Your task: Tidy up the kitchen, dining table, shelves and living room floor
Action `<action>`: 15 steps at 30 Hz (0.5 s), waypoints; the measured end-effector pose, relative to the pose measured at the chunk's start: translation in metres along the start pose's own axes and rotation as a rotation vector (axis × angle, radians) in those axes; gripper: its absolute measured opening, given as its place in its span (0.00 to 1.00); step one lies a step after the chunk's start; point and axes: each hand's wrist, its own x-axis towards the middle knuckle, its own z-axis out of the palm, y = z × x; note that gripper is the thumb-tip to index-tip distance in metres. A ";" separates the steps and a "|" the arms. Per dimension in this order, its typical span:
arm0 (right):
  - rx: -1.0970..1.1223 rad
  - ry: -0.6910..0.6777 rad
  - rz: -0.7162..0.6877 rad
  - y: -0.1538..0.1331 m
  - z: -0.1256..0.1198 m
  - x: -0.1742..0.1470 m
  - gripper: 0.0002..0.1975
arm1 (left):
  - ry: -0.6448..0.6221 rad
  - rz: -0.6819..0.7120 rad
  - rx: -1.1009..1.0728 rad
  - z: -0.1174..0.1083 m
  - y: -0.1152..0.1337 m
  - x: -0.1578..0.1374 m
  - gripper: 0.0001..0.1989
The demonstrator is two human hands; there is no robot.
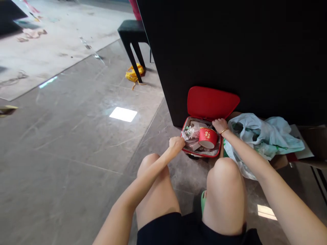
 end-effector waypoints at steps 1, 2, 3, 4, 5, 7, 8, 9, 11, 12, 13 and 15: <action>0.013 0.005 0.015 0.001 -0.001 -0.002 0.19 | 0.005 0.000 0.005 -0.005 -0.002 -0.004 0.16; 0.025 0.002 0.024 0.002 -0.001 -0.004 0.19 | 0.011 0.000 0.009 -0.010 -0.005 -0.007 0.17; 0.031 0.000 0.033 0.003 -0.002 -0.005 0.19 | 0.024 -0.001 0.012 -0.015 -0.009 -0.011 0.17; 0.038 0.001 0.044 0.003 -0.002 -0.006 0.19 | 0.048 -0.005 0.014 -0.021 -0.015 -0.014 0.18; 0.057 0.000 0.062 0.002 -0.002 -0.006 0.18 | 0.084 -0.010 0.015 -0.027 -0.022 -0.018 0.18; 0.137 -0.003 0.116 -0.001 -0.005 -0.006 0.18 | 0.171 -0.021 0.019 -0.036 -0.037 -0.023 0.18; 0.194 -0.003 0.147 -0.003 -0.006 -0.006 0.17 | 0.206 -0.026 0.020 -0.039 -0.044 -0.025 0.18; 0.255 -0.001 0.175 -0.005 -0.009 -0.006 0.17 | 0.232 -0.031 0.017 -0.040 -0.050 -0.027 0.18; 0.348 0.011 0.213 -0.008 -0.014 -0.007 0.16 | 0.272 -0.041 -0.032 -0.037 -0.058 -0.029 0.19; 0.370 0.024 0.226 -0.008 -0.017 -0.008 0.16 | 0.301 -0.048 -0.086 -0.034 -0.060 -0.029 0.20; 0.380 0.039 0.237 -0.009 -0.019 -0.010 0.16 | 0.344 -0.054 -0.164 -0.030 -0.062 -0.029 0.20; 0.381 0.080 0.248 -0.009 -0.022 -0.013 0.16 | 0.465 -0.061 -0.374 -0.021 -0.061 -0.026 0.18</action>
